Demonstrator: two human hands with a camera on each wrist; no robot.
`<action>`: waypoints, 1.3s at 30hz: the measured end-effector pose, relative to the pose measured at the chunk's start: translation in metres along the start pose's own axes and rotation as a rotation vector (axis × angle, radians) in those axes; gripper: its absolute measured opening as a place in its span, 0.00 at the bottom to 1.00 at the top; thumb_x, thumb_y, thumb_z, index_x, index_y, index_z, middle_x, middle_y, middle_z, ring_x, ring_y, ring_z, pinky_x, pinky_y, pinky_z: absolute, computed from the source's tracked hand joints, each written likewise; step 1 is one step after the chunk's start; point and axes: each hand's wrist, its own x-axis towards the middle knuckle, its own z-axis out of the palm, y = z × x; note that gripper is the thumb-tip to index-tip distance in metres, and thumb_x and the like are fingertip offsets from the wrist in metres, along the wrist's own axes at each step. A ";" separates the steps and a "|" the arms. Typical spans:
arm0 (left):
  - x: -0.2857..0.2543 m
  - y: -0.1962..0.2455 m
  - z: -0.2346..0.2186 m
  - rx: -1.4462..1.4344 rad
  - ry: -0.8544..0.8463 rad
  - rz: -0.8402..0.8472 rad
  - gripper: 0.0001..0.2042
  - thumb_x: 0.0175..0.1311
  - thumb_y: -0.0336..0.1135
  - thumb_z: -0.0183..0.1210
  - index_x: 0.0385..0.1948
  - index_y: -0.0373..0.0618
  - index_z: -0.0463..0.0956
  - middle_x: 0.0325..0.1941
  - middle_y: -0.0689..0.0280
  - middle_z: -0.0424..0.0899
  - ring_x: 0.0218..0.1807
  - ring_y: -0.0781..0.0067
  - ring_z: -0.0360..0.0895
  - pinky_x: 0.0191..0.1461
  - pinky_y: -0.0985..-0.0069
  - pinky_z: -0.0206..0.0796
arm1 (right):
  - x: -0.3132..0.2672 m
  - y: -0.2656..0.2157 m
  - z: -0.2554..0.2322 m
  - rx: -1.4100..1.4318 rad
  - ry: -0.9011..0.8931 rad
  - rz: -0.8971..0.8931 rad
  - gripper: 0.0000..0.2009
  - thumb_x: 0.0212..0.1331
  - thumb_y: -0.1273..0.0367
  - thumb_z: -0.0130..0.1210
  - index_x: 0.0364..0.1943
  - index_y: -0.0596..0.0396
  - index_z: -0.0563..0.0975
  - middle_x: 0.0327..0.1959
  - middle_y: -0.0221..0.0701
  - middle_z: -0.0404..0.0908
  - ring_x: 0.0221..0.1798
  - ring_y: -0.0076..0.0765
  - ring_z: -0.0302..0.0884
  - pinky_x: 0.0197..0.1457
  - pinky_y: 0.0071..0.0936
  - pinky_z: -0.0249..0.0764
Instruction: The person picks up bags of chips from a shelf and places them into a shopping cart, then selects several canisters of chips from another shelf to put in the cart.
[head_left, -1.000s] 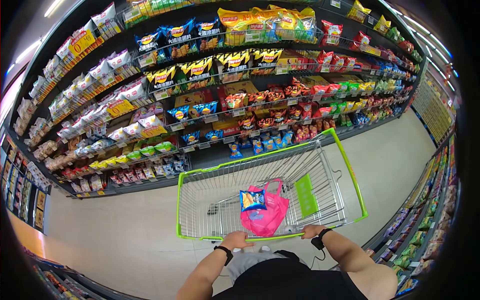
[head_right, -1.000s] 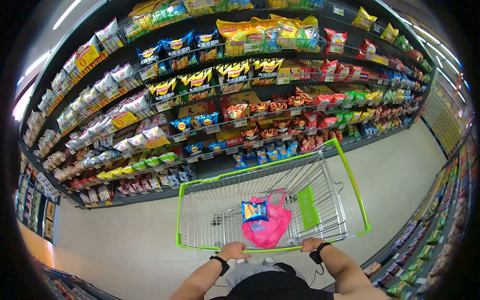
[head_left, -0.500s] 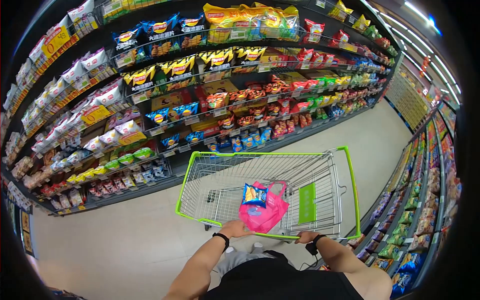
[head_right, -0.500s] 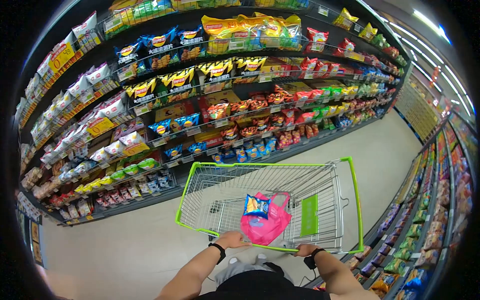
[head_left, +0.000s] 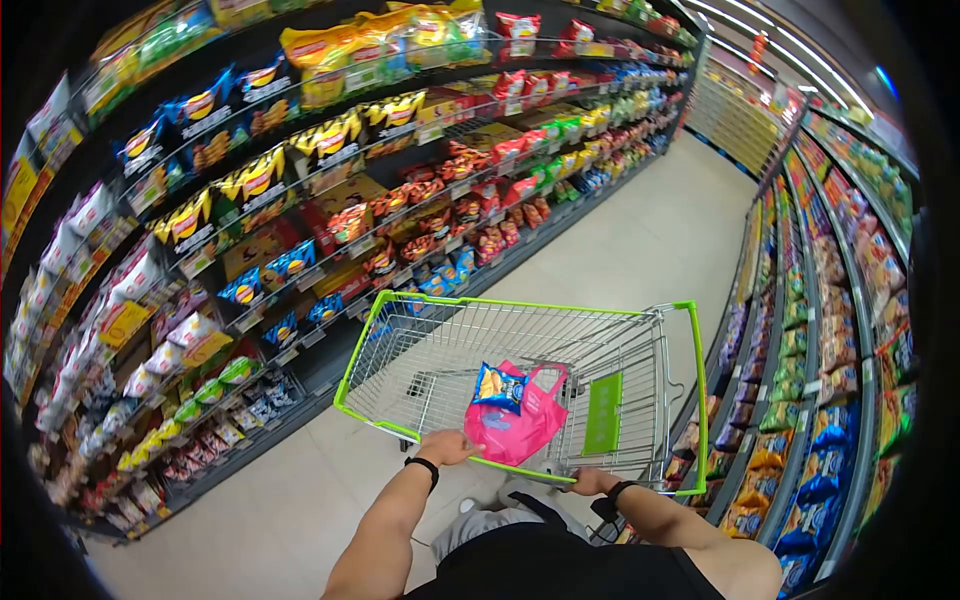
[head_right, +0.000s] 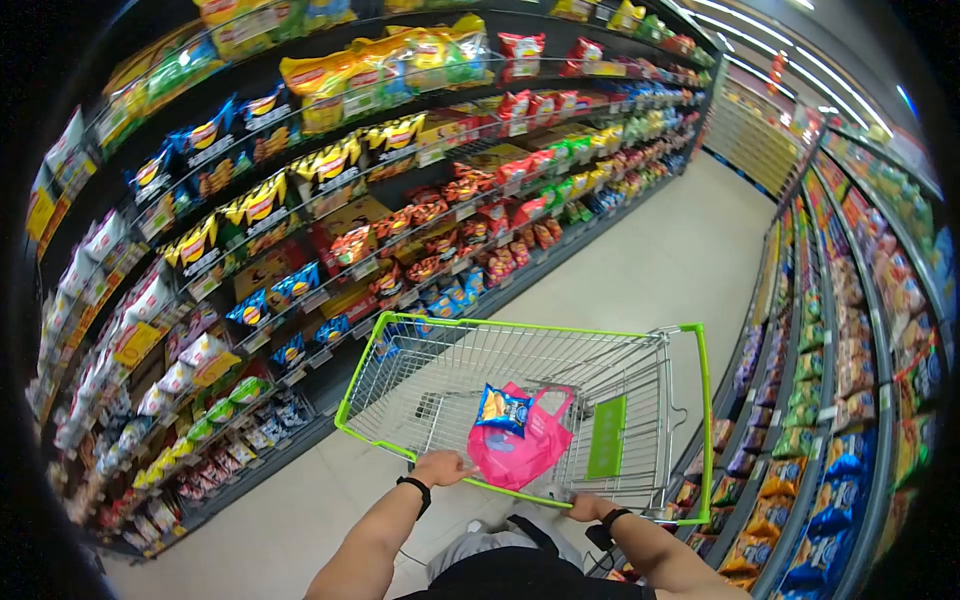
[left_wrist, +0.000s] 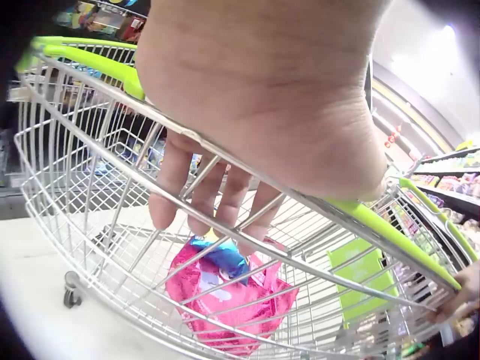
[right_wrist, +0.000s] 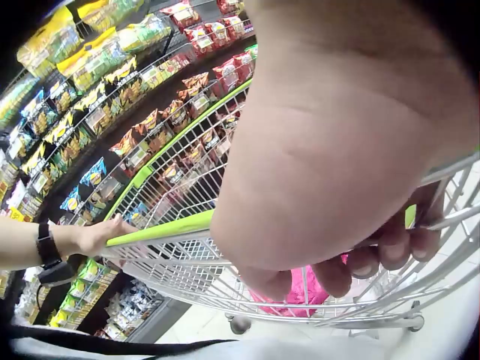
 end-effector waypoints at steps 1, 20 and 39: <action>0.004 0.000 -0.004 0.014 -0.040 -0.012 0.42 0.61 0.79 0.38 0.43 0.48 0.87 0.54 0.53 0.84 0.58 0.49 0.80 0.63 0.54 0.69 | -0.006 -0.008 0.002 0.020 0.015 0.013 0.28 0.55 0.47 0.56 0.49 0.56 0.84 0.48 0.49 0.85 0.54 0.56 0.81 0.59 0.45 0.75; 0.091 -0.006 -0.072 0.375 -0.103 0.003 0.36 0.64 0.76 0.38 0.46 0.59 0.86 0.50 0.62 0.87 0.55 0.57 0.82 0.55 0.56 0.74 | 0.014 -0.047 0.022 0.232 0.030 -0.030 0.32 0.56 0.42 0.51 0.40 0.62 0.85 0.42 0.54 0.85 0.49 0.60 0.82 0.56 0.46 0.77; 0.226 0.044 -0.146 0.426 -0.193 0.039 0.26 0.64 0.63 0.50 0.46 0.55 0.85 0.51 0.60 0.87 0.55 0.54 0.82 0.57 0.56 0.73 | 0.103 0.047 -0.050 0.263 -0.086 -0.229 0.33 0.59 0.41 0.46 0.40 0.60 0.85 0.44 0.51 0.85 0.51 0.57 0.82 0.54 0.49 0.75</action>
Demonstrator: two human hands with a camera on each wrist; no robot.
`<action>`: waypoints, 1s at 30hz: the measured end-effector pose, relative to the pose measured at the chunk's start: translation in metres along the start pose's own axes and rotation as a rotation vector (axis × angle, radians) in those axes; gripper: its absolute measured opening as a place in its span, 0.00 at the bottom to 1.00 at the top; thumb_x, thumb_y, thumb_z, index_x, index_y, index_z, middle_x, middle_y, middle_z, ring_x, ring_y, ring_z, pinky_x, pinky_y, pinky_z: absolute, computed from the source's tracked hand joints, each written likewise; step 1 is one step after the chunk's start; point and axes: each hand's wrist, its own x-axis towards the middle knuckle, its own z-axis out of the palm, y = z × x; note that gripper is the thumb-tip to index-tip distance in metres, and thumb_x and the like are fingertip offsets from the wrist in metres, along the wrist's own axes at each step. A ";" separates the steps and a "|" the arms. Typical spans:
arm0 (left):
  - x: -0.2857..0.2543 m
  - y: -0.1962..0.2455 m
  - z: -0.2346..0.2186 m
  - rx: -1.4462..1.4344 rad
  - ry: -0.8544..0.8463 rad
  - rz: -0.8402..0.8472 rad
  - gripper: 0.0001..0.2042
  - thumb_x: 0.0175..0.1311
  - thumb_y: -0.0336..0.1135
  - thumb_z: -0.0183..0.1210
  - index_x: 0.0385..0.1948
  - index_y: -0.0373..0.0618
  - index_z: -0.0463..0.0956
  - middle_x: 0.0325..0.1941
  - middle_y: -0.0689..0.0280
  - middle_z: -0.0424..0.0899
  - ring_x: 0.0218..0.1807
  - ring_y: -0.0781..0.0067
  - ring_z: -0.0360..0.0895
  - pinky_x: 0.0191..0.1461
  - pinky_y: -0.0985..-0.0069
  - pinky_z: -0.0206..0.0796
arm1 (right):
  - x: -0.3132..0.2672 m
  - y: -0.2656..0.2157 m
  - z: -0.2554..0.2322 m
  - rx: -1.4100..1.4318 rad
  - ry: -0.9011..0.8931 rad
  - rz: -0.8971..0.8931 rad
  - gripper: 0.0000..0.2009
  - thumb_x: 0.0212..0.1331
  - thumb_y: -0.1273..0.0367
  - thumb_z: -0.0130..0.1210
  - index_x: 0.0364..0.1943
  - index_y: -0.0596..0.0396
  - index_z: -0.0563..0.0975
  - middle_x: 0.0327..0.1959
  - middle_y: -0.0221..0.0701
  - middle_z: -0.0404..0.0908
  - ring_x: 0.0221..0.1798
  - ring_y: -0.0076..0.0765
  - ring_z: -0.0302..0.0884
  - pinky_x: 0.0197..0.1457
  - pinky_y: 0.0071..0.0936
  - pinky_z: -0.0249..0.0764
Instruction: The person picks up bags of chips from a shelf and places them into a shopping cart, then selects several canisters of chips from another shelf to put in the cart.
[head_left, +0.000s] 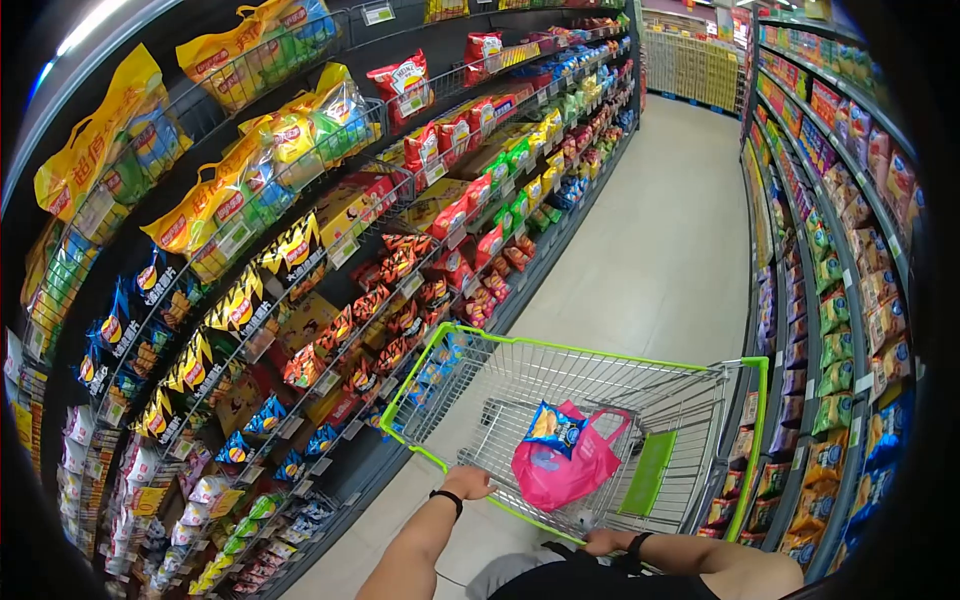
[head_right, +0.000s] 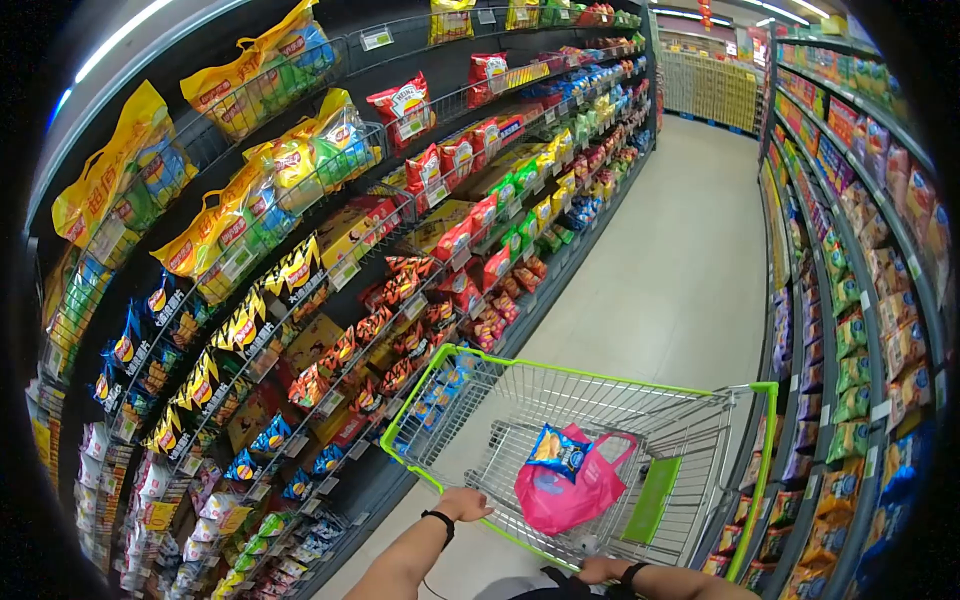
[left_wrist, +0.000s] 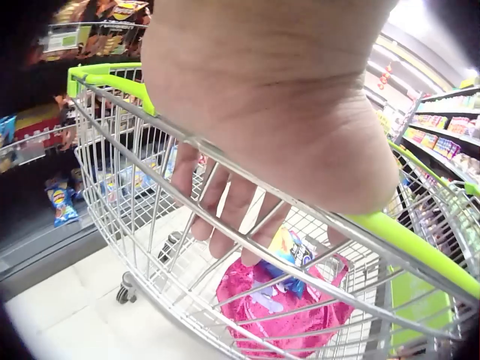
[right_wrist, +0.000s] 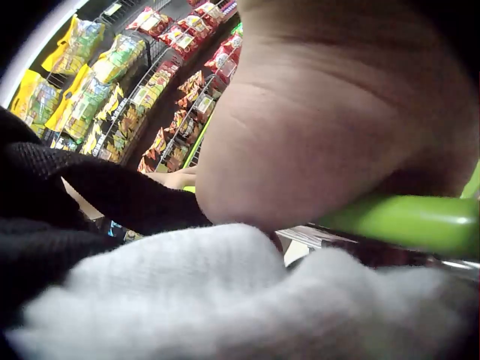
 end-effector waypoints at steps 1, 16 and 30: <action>0.010 0.001 -0.004 0.003 -0.002 0.005 0.25 0.64 0.62 0.50 0.46 0.54 0.85 0.51 0.60 0.87 0.56 0.54 0.82 0.57 0.55 0.73 | 0.003 0.002 -0.010 0.005 -0.025 0.019 0.32 0.60 0.42 0.47 0.41 0.60 0.85 0.44 0.51 0.86 0.51 0.57 0.82 0.54 0.48 0.75; 0.116 -0.001 -0.100 0.099 -0.031 0.129 0.30 0.65 0.66 0.45 0.51 0.54 0.83 0.56 0.56 0.84 0.58 0.49 0.80 0.60 0.53 0.72 | 0.047 0.076 -0.103 0.265 -0.035 0.171 0.30 0.56 0.43 0.56 0.47 0.57 0.83 0.38 0.36 0.86 0.40 0.41 0.81 0.44 0.38 0.77; 0.203 -0.017 -0.192 0.045 -0.029 0.621 0.41 0.55 0.80 0.49 0.50 0.49 0.83 0.52 0.55 0.85 0.56 0.50 0.81 0.58 0.53 0.71 | -0.015 -0.010 -0.211 0.123 0.527 0.542 0.33 0.46 0.42 0.61 0.45 0.57 0.84 0.47 0.46 0.85 0.53 0.49 0.81 0.55 0.41 0.78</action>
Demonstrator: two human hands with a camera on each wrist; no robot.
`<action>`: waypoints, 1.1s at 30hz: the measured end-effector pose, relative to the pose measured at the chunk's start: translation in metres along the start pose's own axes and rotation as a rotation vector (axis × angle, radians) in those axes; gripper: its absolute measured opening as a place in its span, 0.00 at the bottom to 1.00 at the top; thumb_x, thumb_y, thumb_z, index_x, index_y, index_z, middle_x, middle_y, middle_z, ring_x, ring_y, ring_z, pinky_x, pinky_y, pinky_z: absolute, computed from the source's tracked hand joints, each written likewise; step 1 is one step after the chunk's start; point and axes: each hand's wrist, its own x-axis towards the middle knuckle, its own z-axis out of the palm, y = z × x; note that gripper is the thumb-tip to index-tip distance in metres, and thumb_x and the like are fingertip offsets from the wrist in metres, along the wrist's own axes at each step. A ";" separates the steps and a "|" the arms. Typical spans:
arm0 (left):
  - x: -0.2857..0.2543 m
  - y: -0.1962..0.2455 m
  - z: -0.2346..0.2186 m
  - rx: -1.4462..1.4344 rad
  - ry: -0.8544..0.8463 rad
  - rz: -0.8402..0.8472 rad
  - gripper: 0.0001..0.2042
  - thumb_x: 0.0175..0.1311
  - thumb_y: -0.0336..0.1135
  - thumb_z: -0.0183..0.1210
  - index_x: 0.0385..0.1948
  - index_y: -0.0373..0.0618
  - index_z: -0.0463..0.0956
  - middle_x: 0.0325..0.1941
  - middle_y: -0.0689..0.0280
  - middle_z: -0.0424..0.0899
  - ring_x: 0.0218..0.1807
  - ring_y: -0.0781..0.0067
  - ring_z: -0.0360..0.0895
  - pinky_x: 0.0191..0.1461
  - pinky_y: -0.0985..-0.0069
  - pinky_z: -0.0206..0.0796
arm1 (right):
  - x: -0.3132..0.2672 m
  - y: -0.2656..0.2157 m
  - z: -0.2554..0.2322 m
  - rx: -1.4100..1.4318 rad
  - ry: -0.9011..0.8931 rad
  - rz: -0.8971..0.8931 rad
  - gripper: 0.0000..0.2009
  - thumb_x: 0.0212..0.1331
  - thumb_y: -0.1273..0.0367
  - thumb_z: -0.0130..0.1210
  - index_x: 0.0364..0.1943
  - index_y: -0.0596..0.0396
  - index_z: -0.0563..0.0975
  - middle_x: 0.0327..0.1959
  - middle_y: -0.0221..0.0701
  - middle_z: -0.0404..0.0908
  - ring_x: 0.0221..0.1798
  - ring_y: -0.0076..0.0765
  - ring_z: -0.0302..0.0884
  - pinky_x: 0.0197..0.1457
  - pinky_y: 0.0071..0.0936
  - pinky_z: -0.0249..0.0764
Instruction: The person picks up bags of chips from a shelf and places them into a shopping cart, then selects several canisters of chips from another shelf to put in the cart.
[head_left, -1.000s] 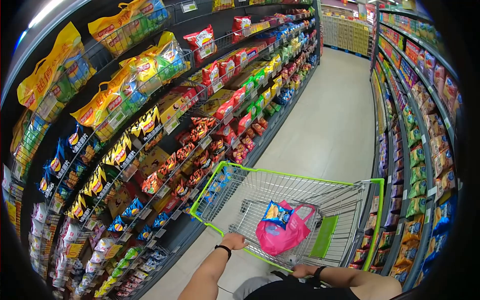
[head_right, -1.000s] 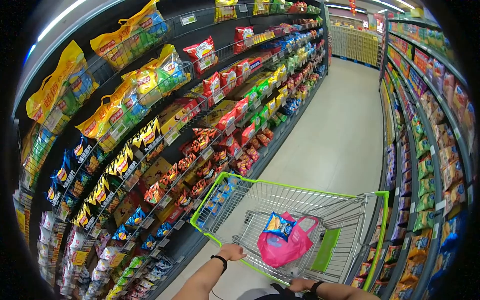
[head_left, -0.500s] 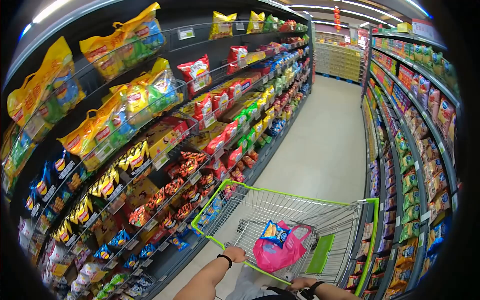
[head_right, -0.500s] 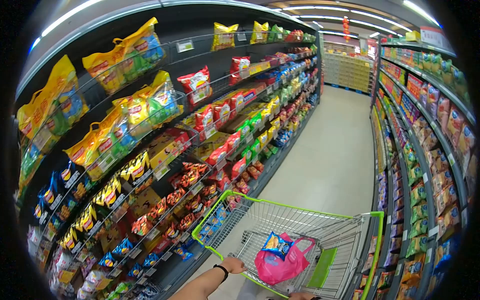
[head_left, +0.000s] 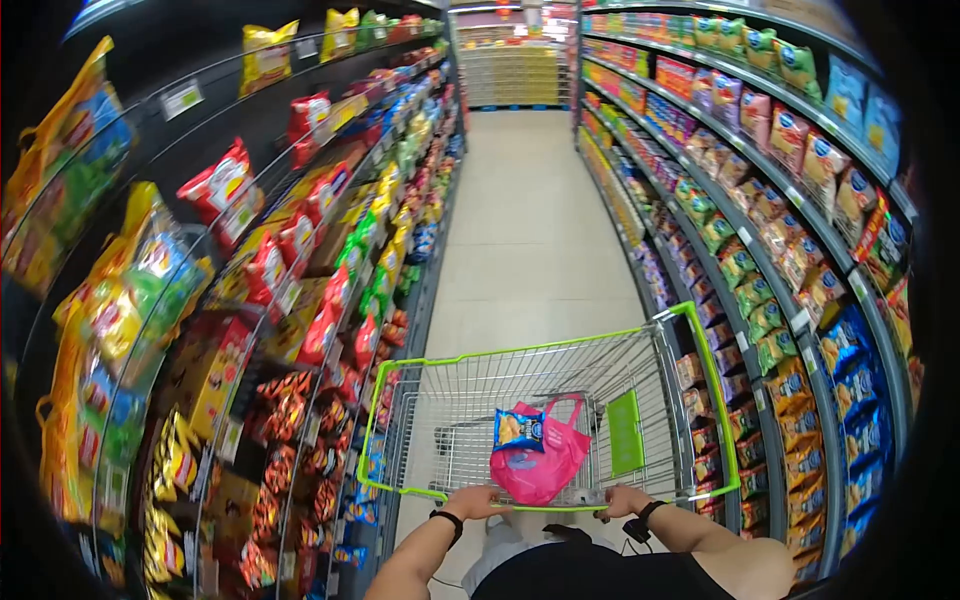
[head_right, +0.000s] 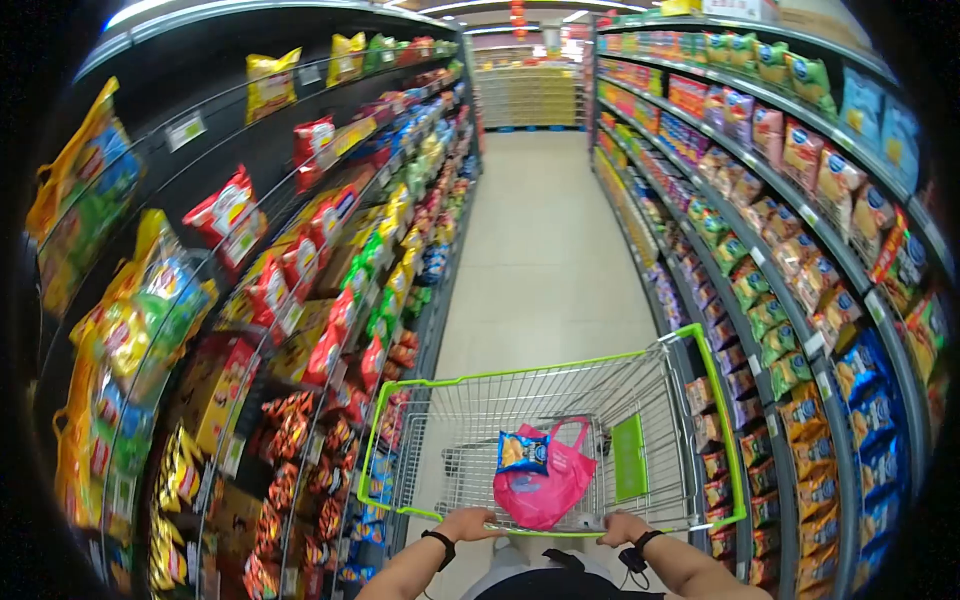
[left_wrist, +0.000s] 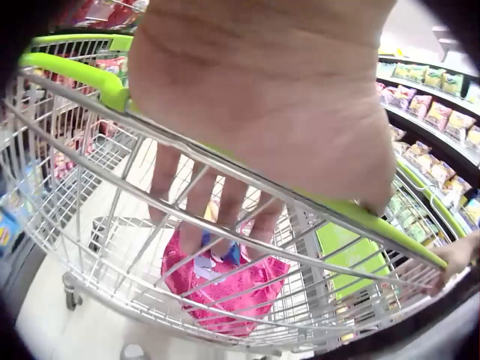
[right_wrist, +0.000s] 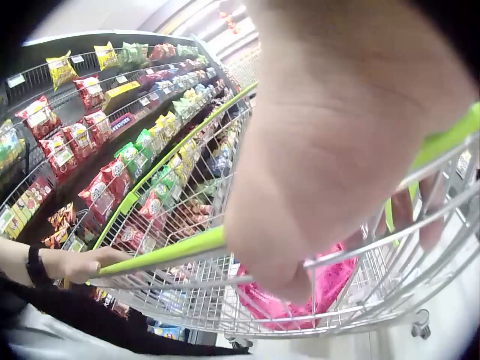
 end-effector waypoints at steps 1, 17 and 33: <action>-0.002 0.003 -0.017 -0.014 -0.057 0.017 0.43 0.51 0.80 0.53 0.52 0.47 0.81 0.56 0.57 0.83 0.59 0.52 0.79 0.61 0.56 0.70 | -0.003 -0.012 -0.007 -0.058 0.020 0.148 0.36 0.46 0.40 0.58 0.51 0.56 0.81 0.53 0.50 0.82 0.61 0.53 0.75 0.61 0.43 0.75; 0.108 -0.069 -0.086 -0.004 -0.163 0.157 0.39 0.49 0.72 0.62 0.48 0.43 0.82 0.48 0.52 0.86 0.52 0.51 0.82 0.56 0.57 0.73 | 0.043 -0.036 -0.086 0.043 0.166 0.282 0.28 0.47 0.42 0.60 0.46 0.45 0.84 0.47 0.40 0.86 0.53 0.50 0.82 0.53 0.46 0.78; 0.230 -0.104 -0.230 0.133 -0.241 -0.030 0.45 0.40 0.84 0.58 0.46 0.49 0.84 0.47 0.53 0.87 0.53 0.51 0.83 0.56 0.58 0.74 | 0.202 0.022 -0.154 0.240 -0.062 0.008 0.27 0.55 0.46 0.53 0.51 0.49 0.81 0.50 0.48 0.84 0.54 0.57 0.81 0.56 0.52 0.76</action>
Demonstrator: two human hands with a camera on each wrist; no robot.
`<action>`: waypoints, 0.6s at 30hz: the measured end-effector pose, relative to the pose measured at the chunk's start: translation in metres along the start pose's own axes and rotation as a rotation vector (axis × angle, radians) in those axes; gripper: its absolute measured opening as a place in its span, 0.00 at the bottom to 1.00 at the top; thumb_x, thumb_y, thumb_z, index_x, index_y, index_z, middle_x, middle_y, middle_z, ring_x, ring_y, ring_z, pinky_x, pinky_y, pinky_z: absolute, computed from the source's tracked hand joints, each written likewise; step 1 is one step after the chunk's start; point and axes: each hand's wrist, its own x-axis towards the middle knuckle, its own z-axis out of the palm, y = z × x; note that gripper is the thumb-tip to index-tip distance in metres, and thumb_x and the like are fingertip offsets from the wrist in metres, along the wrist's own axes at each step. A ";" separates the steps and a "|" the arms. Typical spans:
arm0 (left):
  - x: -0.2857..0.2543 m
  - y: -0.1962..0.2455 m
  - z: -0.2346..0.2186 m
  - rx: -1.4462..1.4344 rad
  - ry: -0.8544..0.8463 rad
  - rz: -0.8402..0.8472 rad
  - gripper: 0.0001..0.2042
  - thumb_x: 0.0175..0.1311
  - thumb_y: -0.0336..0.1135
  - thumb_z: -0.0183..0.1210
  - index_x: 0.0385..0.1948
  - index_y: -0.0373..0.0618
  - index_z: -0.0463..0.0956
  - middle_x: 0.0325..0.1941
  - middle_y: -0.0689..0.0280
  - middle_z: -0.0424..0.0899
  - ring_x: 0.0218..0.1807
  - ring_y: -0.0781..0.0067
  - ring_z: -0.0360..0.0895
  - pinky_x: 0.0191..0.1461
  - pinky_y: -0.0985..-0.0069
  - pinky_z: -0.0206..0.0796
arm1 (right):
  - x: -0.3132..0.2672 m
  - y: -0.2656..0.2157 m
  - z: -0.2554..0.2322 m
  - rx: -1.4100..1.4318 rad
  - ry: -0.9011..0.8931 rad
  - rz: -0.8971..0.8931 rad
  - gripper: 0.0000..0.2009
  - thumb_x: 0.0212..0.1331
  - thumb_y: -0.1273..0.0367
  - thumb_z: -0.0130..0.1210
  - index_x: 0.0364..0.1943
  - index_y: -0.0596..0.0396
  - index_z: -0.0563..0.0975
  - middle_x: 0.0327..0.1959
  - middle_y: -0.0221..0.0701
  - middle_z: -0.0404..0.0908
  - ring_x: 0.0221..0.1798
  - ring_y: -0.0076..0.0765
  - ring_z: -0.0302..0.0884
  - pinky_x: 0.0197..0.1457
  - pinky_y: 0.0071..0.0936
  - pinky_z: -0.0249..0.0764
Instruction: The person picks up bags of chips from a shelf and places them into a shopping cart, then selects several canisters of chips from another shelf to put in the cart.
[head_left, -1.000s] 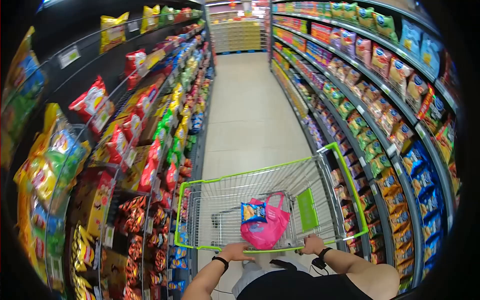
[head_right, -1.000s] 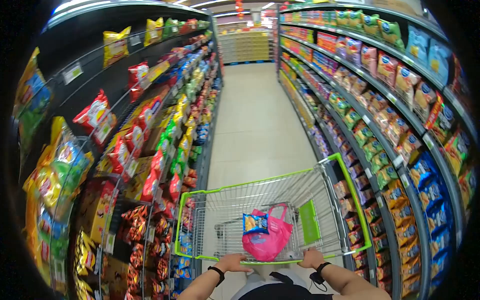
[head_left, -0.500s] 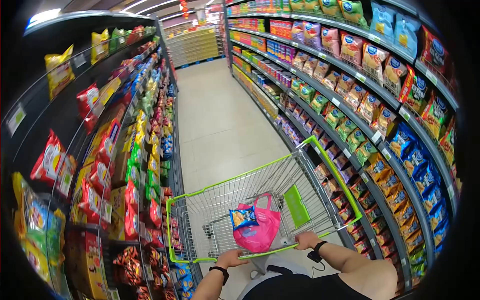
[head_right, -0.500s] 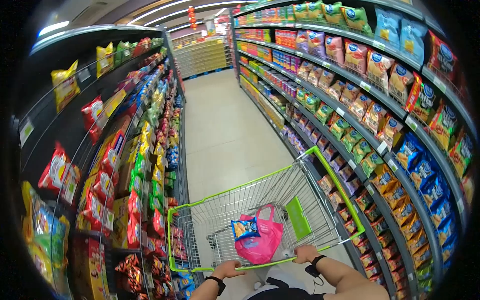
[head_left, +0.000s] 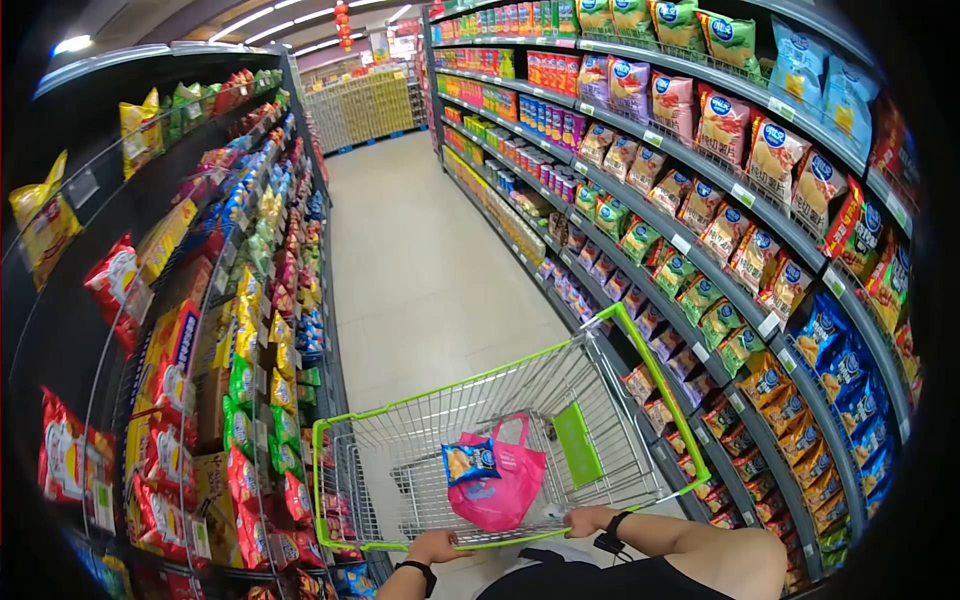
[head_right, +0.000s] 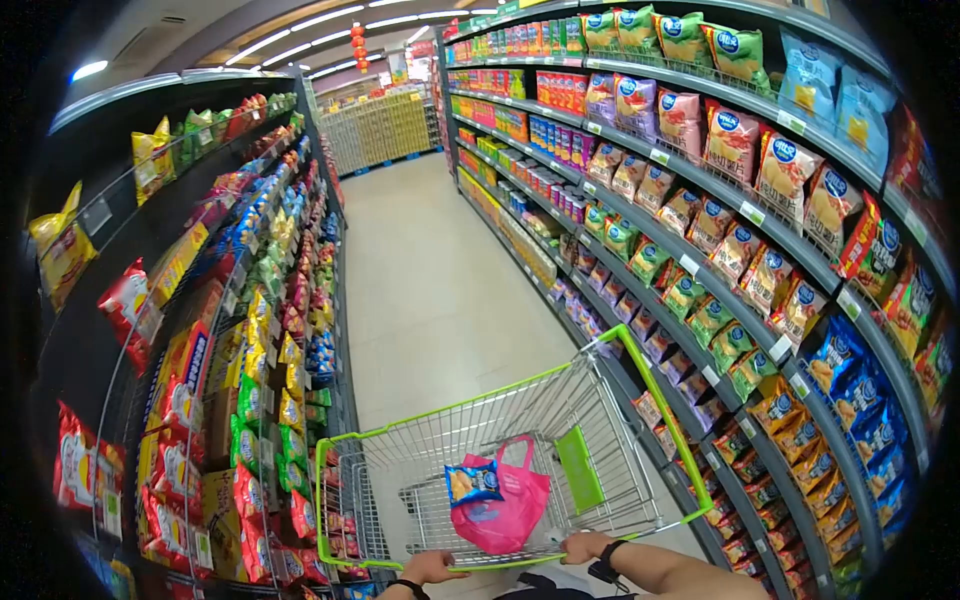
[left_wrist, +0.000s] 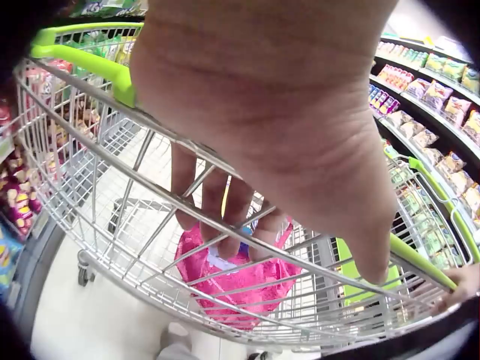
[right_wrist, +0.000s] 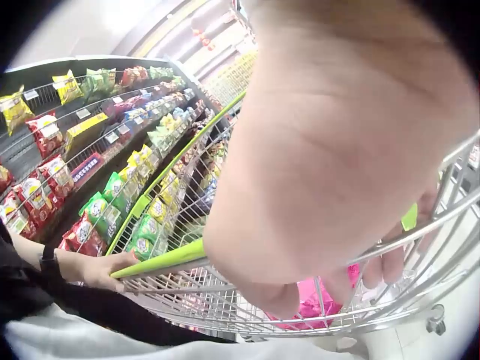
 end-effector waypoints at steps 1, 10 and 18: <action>0.008 -0.003 -0.014 0.011 -0.008 -0.007 0.45 0.40 0.84 0.58 0.45 0.48 0.84 0.47 0.53 0.87 0.53 0.52 0.83 0.56 0.58 0.74 | 0.014 0.006 -0.006 0.030 0.000 -0.053 0.26 0.56 0.47 0.53 0.51 0.50 0.81 0.50 0.48 0.84 0.54 0.57 0.81 0.57 0.51 0.76; 0.075 -0.031 -0.126 0.087 -0.016 -0.107 0.42 0.41 0.83 0.58 0.42 0.52 0.85 0.47 0.57 0.87 0.53 0.54 0.83 0.56 0.59 0.73 | 0.068 -0.018 -0.130 0.040 0.016 0.035 0.25 0.53 0.48 0.57 0.47 0.50 0.83 0.49 0.46 0.84 0.54 0.55 0.81 0.57 0.50 0.76; 0.145 -0.058 -0.232 0.096 -0.029 -0.050 0.40 0.42 0.81 0.59 0.41 0.52 0.84 0.46 0.60 0.88 0.52 0.56 0.83 0.54 0.59 0.74 | 0.138 -0.009 -0.222 0.038 0.033 0.064 0.25 0.53 0.48 0.58 0.47 0.51 0.82 0.46 0.44 0.85 0.52 0.54 0.81 0.54 0.47 0.76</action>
